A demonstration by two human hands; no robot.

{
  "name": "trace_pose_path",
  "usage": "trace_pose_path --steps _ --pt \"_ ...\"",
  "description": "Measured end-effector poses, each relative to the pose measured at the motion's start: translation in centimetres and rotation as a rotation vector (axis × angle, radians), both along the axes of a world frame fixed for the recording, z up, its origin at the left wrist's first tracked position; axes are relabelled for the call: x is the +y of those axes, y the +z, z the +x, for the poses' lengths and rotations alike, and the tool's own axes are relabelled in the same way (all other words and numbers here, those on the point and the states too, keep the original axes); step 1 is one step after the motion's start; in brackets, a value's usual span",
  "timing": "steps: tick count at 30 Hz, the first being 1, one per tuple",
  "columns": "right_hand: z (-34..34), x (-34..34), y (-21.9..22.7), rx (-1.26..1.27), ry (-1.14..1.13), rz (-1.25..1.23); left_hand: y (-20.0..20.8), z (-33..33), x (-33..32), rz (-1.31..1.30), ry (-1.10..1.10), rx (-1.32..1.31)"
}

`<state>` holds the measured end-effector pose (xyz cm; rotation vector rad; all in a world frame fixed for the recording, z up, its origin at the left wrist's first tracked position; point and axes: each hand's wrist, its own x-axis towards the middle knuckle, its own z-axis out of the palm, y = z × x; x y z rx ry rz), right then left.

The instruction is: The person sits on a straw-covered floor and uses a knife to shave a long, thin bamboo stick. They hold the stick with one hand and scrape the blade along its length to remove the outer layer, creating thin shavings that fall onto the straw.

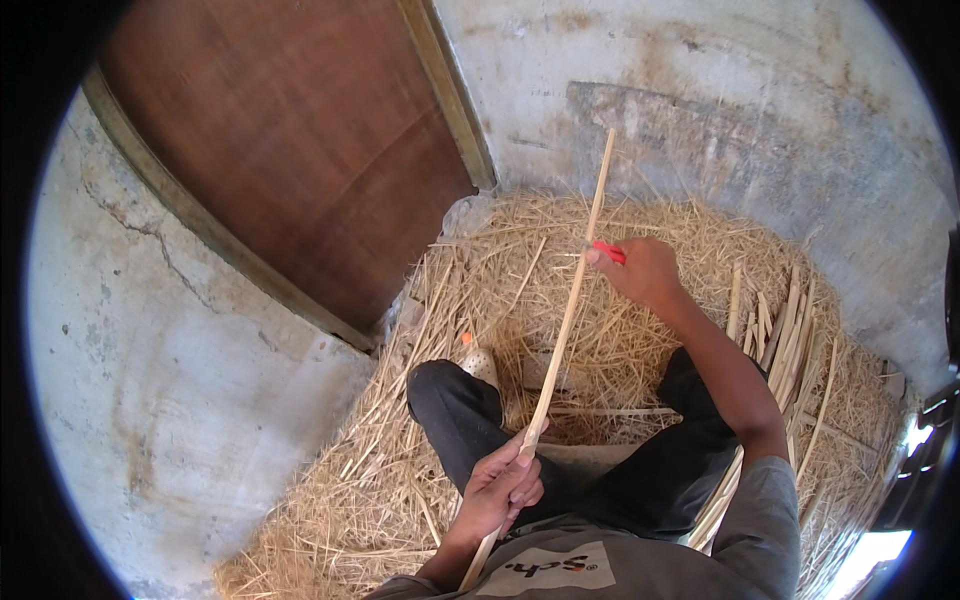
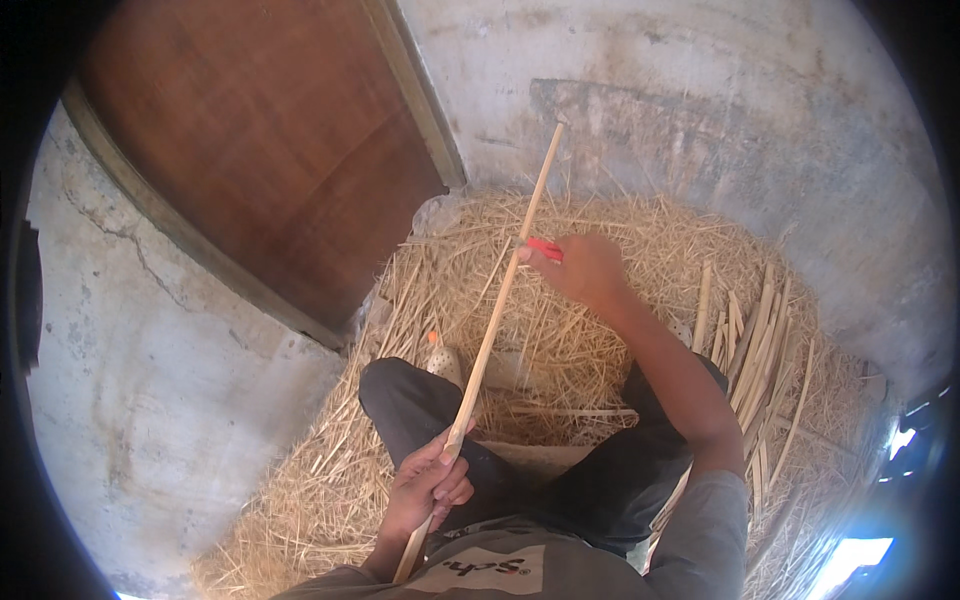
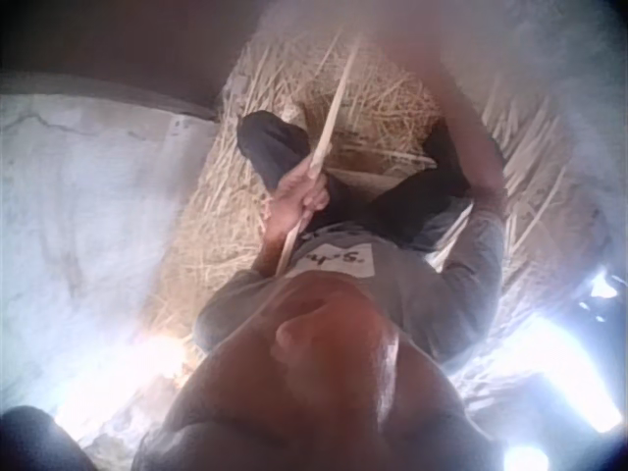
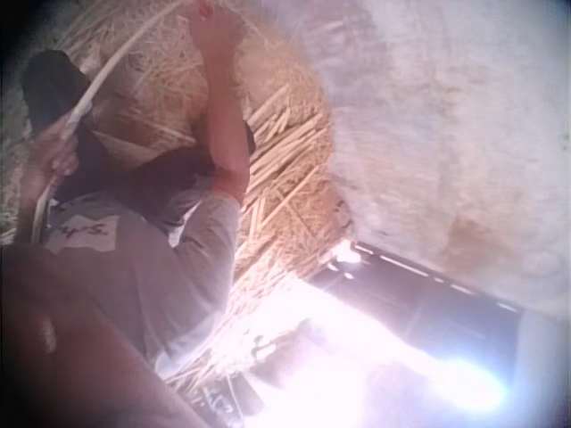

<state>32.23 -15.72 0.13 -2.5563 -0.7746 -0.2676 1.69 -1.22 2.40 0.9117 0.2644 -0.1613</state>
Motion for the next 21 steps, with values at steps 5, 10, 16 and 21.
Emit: trace_pose_path --steps 5,10,16,21 --pt "-5.9 1.4 -0.2 -0.125 0.306 0.055 -0.2 -0.2 0.9 0.084 0.03 -0.048" --pt "-0.5 0.5 0.8 -0.107 0.029 0.044 0.3 -0.6 0.2 0.057 0.002 -0.014" --pt "3.2 0.0 -0.3 -0.166 0.061 0.014 -0.3 -1.5 0.4 0.019 -0.05 -0.005" --pt "6.2 -0.3 0.2 -0.073 -0.174 0.129 -0.3 -2.9 0.6 0.018 -0.09 0.014"
